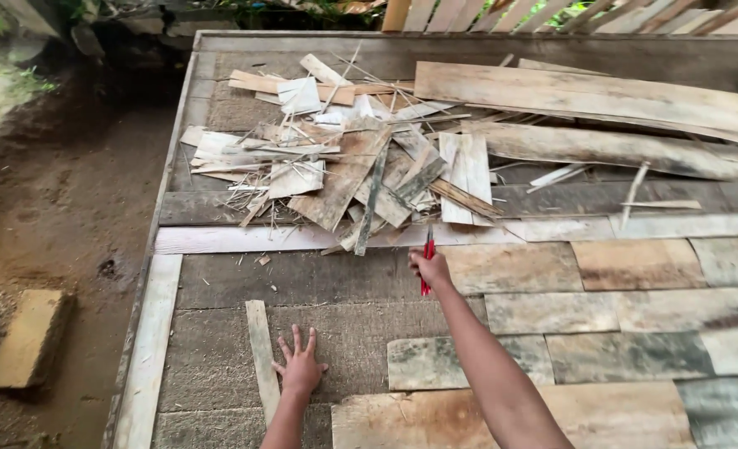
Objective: The person uses a red utility knife to scrape and smooth the edges of wooden planks on a workbench. They then place the planks into a rectangular frame, arranging them in a staggered pattern to form a decorative panel.
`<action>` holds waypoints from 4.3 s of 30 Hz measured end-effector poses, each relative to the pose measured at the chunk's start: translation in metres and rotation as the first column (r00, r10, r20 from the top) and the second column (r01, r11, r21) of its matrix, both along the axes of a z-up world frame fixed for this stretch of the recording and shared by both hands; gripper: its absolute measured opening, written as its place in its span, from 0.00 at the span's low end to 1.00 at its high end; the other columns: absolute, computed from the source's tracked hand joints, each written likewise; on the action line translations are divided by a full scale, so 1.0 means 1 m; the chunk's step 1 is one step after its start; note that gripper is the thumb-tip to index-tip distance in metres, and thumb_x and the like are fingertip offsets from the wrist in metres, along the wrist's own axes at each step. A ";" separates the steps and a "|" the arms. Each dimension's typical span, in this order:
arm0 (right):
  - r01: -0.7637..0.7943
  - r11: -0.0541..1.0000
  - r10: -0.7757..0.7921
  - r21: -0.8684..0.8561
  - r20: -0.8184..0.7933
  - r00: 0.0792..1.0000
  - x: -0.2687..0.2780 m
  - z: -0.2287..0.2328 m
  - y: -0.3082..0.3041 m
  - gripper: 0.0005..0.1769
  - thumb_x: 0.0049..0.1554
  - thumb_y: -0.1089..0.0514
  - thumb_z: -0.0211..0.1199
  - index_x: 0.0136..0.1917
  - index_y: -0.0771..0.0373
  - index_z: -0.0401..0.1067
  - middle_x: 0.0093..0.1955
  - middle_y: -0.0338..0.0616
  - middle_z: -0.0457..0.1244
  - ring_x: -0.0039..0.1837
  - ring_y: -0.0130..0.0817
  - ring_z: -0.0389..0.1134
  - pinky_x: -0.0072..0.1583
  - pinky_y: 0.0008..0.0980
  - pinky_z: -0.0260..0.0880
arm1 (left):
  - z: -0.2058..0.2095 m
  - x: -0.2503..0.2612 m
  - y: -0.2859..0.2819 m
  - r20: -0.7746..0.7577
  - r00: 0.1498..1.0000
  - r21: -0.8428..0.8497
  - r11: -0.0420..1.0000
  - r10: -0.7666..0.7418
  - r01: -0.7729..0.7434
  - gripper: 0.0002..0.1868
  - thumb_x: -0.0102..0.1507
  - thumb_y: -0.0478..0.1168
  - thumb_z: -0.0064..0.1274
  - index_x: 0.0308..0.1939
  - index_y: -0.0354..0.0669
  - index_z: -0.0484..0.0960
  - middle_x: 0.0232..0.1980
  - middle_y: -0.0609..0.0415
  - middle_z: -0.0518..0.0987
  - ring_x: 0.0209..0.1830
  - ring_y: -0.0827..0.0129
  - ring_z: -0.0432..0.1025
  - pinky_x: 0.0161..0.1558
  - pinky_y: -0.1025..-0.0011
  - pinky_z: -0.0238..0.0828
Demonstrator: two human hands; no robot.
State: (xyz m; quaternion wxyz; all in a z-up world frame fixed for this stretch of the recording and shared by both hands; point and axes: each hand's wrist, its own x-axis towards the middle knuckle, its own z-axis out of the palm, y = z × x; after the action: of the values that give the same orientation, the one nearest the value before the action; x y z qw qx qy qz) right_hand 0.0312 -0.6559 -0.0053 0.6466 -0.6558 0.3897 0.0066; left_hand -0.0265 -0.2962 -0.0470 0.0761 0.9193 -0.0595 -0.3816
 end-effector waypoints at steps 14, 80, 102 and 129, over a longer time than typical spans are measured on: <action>0.271 0.962 -0.265 0.015 -0.167 0.950 0.114 -0.003 -0.017 0.19 0.60 0.53 0.70 0.56 0.66 0.67 0.43 0.43 0.63 0.31 0.25 0.59 0.32 0.26 0.60 | -0.020 0.001 0.001 0.017 0.999 0.051 0.998 -0.036 0.035 0.51 0.69 0.55 0.50 0.81 0.71 0.26 0.82 0.58 0.11 0.80 0.43 0.09 0.70 0.24 0.28; 0.221 0.967 -0.169 -0.123 0.338 0.926 -0.232 0.071 0.004 0.14 0.59 0.60 0.70 0.56 0.63 0.71 0.39 0.46 0.66 0.27 0.34 0.67 0.33 0.33 0.70 | 0.090 0.003 0.026 -0.652 0.458 -0.758 -0.522 0.604 -0.390 0.15 0.71 0.47 0.53 0.61 0.52 0.76 0.54 0.55 0.83 0.48 0.59 0.82 0.52 0.54 0.84; 0.086 0.942 -0.166 -0.324 -0.229 0.959 -0.295 -0.028 -0.036 0.18 0.52 0.51 0.73 0.53 0.59 0.80 0.38 0.47 0.70 0.31 0.38 0.72 0.36 0.35 0.74 | -0.102 -0.043 0.043 0.271 0.740 -0.640 0.689 0.615 -0.339 0.30 0.52 0.43 0.76 0.58 0.54 0.85 0.43 0.55 0.76 0.40 0.63 0.80 0.48 0.67 0.81; -0.157 0.893 -0.041 -0.422 -0.424 0.905 -0.205 -0.077 -0.118 0.13 0.56 0.52 0.66 0.54 0.47 0.82 0.46 0.43 0.73 0.51 0.48 0.74 0.55 0.44 0.73 | -0.087 0.000 -0.054 0.361 0.790 -0.542 0.801 0.495 -0.255 0.35 0.62 0.36 0.68 0.69 0.34 0.70 0.56 0.46 0.65 0.56 0.52 0.67 0.53 0.53 0.80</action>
State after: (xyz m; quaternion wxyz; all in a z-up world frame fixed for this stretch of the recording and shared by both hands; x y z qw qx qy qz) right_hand -0.1736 -0.7735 -0.0819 0.3782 -0.7810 0.4908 0.0783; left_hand -0.0260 -0.3498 -0.1341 0.3535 0.9309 0.0232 -0.0886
